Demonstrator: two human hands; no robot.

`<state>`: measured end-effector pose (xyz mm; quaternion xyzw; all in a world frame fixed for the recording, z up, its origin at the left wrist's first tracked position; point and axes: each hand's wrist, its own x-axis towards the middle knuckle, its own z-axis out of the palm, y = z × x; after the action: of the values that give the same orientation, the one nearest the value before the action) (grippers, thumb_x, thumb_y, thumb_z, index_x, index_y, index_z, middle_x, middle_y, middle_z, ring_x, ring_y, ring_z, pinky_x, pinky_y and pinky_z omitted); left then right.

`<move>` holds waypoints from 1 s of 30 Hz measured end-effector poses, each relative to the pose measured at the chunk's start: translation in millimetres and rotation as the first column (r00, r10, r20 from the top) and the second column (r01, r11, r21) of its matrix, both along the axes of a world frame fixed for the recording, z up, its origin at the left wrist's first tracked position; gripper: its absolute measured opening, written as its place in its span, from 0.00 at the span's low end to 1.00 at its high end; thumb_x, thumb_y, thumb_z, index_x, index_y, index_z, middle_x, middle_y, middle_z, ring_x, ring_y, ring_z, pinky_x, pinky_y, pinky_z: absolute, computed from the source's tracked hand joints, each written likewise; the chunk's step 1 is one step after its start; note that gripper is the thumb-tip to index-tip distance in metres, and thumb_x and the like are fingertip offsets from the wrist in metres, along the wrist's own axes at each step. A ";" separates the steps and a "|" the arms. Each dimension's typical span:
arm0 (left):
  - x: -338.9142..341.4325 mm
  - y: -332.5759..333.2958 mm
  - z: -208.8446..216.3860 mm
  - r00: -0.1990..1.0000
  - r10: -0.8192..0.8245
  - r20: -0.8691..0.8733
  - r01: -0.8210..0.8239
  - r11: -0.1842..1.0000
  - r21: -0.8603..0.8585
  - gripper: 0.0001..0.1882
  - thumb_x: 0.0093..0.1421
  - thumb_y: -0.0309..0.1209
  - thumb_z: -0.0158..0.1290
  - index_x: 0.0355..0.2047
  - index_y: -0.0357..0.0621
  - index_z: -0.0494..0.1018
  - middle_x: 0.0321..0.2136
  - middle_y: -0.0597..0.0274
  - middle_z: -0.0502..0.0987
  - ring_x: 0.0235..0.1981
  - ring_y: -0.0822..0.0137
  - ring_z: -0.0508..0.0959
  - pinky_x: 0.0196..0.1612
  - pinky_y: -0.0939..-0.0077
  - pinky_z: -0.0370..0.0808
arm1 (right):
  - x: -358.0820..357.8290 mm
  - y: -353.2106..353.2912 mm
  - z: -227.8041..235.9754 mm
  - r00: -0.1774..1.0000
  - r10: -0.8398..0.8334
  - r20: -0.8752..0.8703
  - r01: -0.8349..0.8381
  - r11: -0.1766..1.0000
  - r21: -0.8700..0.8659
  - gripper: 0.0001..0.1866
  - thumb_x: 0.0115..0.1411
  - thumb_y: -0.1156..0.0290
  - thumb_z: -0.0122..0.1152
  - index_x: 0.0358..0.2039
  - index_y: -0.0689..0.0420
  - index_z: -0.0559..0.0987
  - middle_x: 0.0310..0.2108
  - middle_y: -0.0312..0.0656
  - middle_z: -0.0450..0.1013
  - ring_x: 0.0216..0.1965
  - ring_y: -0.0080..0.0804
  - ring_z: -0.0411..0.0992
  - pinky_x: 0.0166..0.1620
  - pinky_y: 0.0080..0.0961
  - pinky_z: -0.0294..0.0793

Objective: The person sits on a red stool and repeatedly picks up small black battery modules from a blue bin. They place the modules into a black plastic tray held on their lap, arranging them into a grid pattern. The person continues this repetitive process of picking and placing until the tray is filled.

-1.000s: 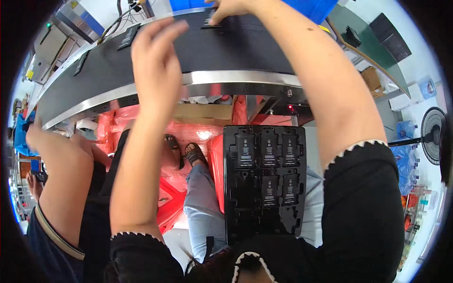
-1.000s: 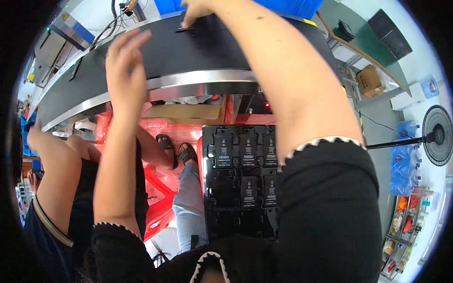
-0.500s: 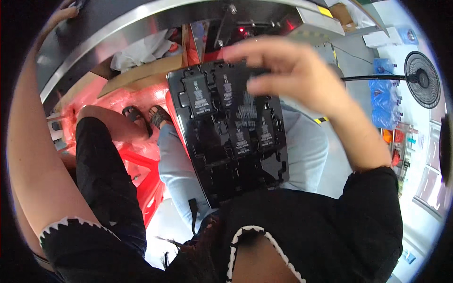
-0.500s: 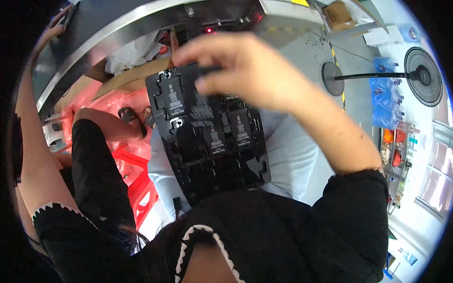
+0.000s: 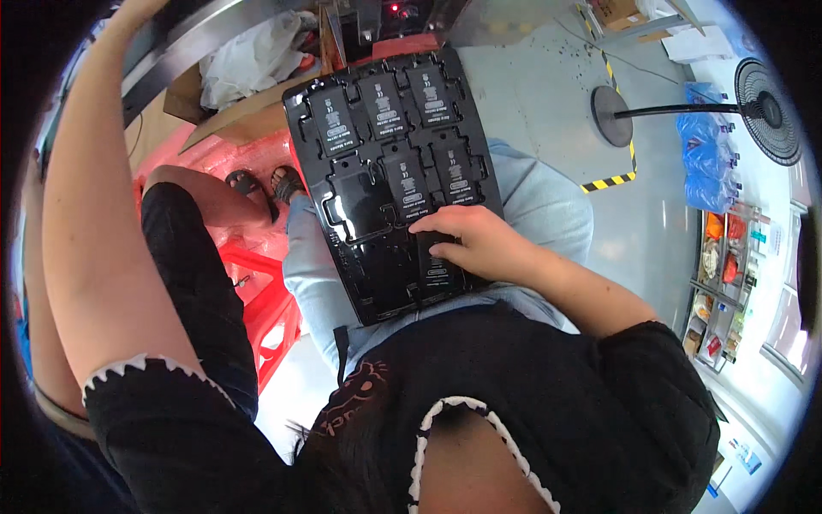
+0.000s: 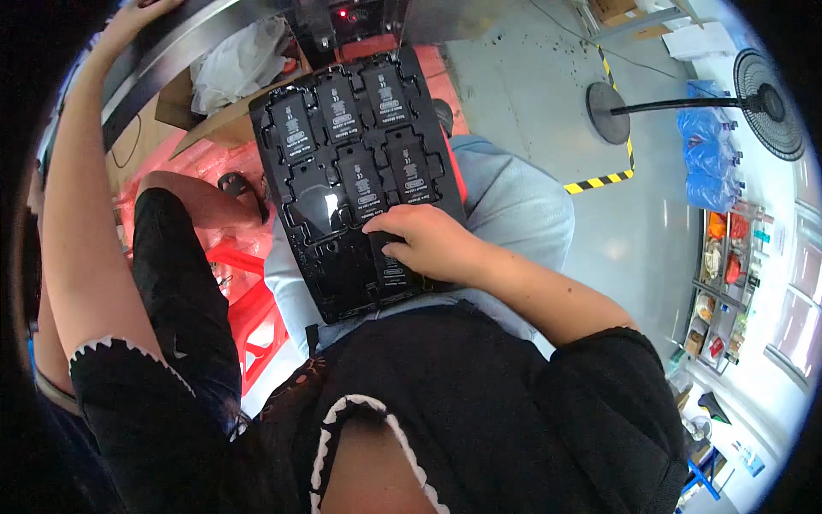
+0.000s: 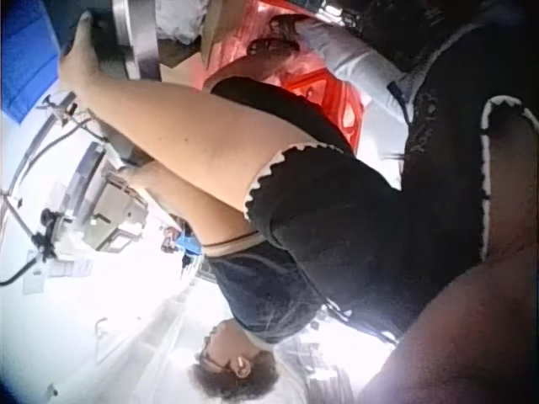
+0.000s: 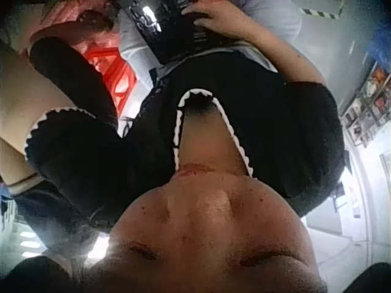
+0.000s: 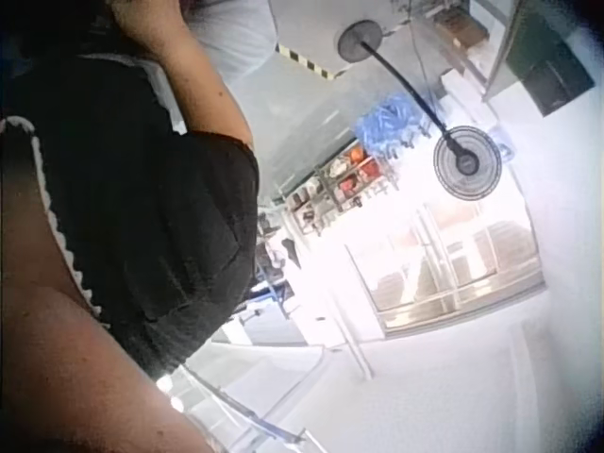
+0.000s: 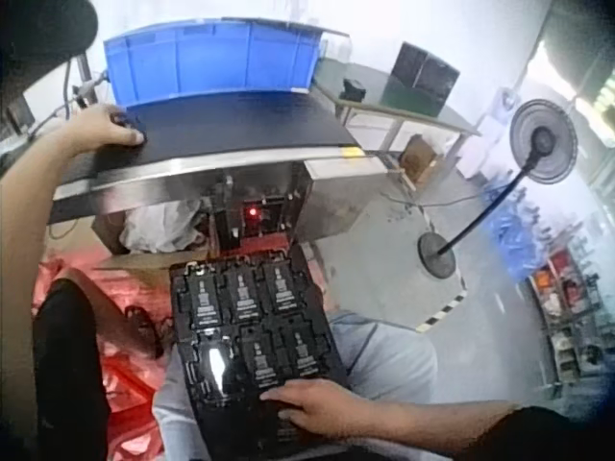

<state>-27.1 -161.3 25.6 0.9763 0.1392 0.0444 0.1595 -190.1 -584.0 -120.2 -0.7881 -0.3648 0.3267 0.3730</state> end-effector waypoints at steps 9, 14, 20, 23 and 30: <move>-80.2 -32.7 -22.3 0.735 -0.535 0.416 0.421 0.842 0.339 0.39 0.47 0.40 0.61 0.62 0.50 0.67 0.48 0.54 0.73 0.54 0.59 0.72 0.60 0.66 0.65 | -12.1 -3.7 -9.7 0.906 0.066 0.418 -0.127 0.985 0.119 0.24 0.46 0.74 0.69 0.47 0.49 0.79 0.38 0.37 0.70 0.42 0.42 0.66 0.47 0.36 0.69; -204.0 -163.4 -69.1 0.816 -0.553 0.169 0.568 0.821 -0.052 0.41 0.35 0.37 0.70 0.52 0.39 0.70 0.48 0.48 0.69 0.53 0.48 0.68 0.58 0.58 0.65 | -22.4 -12.9 -23.5 0.897 -0.080 0.434 0.012 0.987 0.158 0.24 0.47 0.72 0.70 0.47 0.50 0.79 0.42 0.39 0.68 0.43 0.41 0.66 0.48 0.35 0.68; -230.3 -192.1 -147.9 0.884 -0.462 0.071 0.467 0.875 -0.125 0.45 0.34 0.39 0.71 0.55 0.39 0.69 0.49 0.50 0.67 0.55 0.49 0.65 0.58 0.55 0.63 | -22.0 -20.6 -24.3 0.915 -0.193 0.354 0.107 0.963 0.248 0.21 0.52 0.73 0.68 0.47 0.57 0.78 0.43 0.43 0.68 0.44 0.40 0.66 0.50 0.33 0.67; -223.8 -188.1 -154.3 0.896 -0.431 0.104 0.442 0.888 -0.125 0.45 0.36 0.41 0.71 0.55 0.39 0.69 0.50 0.51 0.66 0.55 0.49 0.65 0.59 0.54 0.62 | -22.9 -25.9 -25.9 0.922 -0.194 0.334 0.109 0.961 0.256 0.20 0.53 0.74 0.67 0.48 0.58 0.77 0.43 0.44 0.68 0.46 0.41 0.67 0.51 0.34 0.67; -229.0 -194.9 -146.7 0.953 -0.293 -0.069 0.295 0.955 0.019 0.47 0.40 0.43 0.70 0.59 0.36 0.66 0.62 0.42 0.57 0.69 0.42 0.48 0.67 0.38 0.47 | -3.4 -24.8 -4.6 0.951 -0.197 0.238 0.142 0.962 0.233 0.18 0.55 0.75 0.64 0.47 0.60 0.77 0.43 0.45 0.68 0.48 0.42 0.69 0.51 0.33 0.69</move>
<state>-256.1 -356.2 -121.0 0.9893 -0.0033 -0.0101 0.1456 -193.5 -608.8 -124.8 -0.8080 -0.3737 0.1468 0.4312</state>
